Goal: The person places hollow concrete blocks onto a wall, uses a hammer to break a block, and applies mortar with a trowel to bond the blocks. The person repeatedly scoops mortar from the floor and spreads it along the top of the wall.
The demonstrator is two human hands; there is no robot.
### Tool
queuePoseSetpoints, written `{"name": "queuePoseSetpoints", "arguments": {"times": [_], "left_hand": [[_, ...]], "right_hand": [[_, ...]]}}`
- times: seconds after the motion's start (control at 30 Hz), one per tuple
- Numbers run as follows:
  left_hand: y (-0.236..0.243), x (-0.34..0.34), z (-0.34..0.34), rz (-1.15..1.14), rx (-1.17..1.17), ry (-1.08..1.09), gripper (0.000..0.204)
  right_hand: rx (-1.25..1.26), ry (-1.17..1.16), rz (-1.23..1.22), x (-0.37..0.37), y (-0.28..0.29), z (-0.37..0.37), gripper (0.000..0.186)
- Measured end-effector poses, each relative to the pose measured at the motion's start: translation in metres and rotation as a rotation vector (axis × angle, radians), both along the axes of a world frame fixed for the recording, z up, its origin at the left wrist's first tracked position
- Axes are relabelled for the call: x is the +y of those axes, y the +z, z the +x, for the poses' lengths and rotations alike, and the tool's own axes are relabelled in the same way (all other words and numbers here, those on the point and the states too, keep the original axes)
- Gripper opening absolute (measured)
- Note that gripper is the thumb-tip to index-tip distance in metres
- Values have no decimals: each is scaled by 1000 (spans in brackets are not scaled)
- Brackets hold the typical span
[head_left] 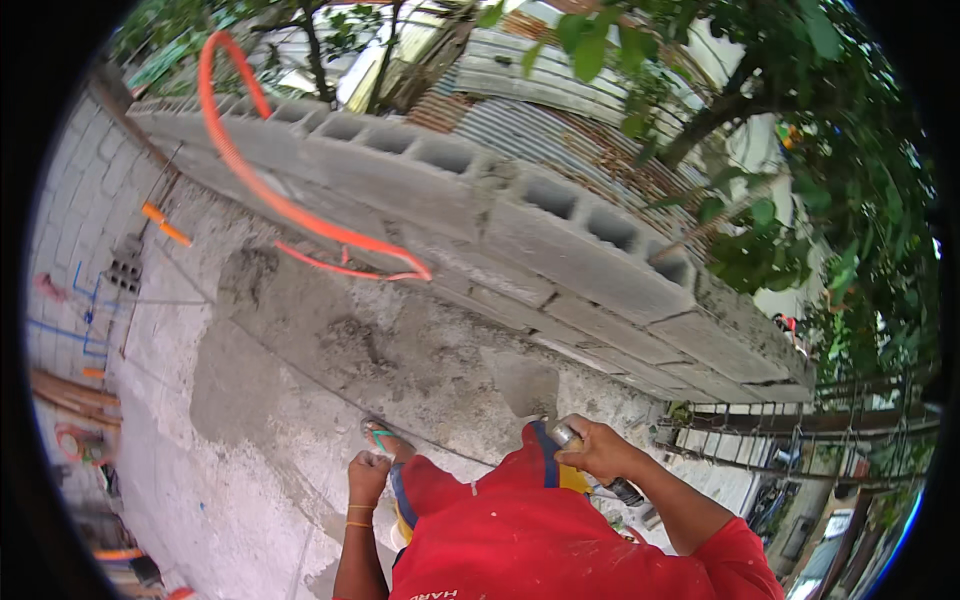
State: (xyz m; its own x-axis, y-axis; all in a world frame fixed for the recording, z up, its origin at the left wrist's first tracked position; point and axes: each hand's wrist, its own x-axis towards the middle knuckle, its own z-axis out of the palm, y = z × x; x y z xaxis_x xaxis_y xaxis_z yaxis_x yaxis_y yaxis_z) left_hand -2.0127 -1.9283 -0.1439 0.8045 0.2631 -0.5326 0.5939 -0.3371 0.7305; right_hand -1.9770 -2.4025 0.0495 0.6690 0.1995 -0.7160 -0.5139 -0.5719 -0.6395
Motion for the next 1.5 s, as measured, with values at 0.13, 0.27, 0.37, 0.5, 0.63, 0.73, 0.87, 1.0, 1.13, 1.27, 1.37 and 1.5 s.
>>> {"name": "queuePoseSetpoints", "arguments": {"times": [0.13, 0.27, 0.37, 0.5, 0.63, 0.73, 0.87, 1.0, 1.13, 1.27, 1.37, 1.5], "left_hand": [[-47, 84, 9, 49, 4, -84, 24], [-121, 111, 30, 130, -323, -57, 24], [-176, 109, 41, -186, -73, -90, 28], [-261, 98, 77, -360, 150, -105, 33], [-338, 60, 90, -432, 305, 101, 45], [-387, 42, 85, -250, 293, -15, 48], [-405, 32, 85, -296, 151, 10, 49], [-397, 44, 107, -375, 314, -21, 50], [-405, 66, 126, -343, 303, 7, 50], [-413, 76, 121, -366, 302, 44, 49], [-417, 71, 114, -336, 189, -20, 48], [-418, 61, 116, -407, 282, -18, 47]], "right_hand": [[134, 175, -93, 151, -49, 78, 51], [3, 451, -300, 262, -132, 149, 53], [-42, 612, -367, 328, -245, 213, 64], [-71, 804, -438, 406, -436, 314, 75], [-190, 935, -489, 486, -624, 426, 75], [-339, 888, -581, 535, -738, 480, 45], [-247, 920, -528, 565, -829, 446, 45], [-188, 1130, -558, 521, -819, 372, 47], [-326, 1202, -484, 435, -772, 350, 50], [60, 613, -469, 367, -802, 333, 41], [306, 172, -331, 373, -853, 320, 31], [144, 649, -367, 427, -849, 302, 34]]}}
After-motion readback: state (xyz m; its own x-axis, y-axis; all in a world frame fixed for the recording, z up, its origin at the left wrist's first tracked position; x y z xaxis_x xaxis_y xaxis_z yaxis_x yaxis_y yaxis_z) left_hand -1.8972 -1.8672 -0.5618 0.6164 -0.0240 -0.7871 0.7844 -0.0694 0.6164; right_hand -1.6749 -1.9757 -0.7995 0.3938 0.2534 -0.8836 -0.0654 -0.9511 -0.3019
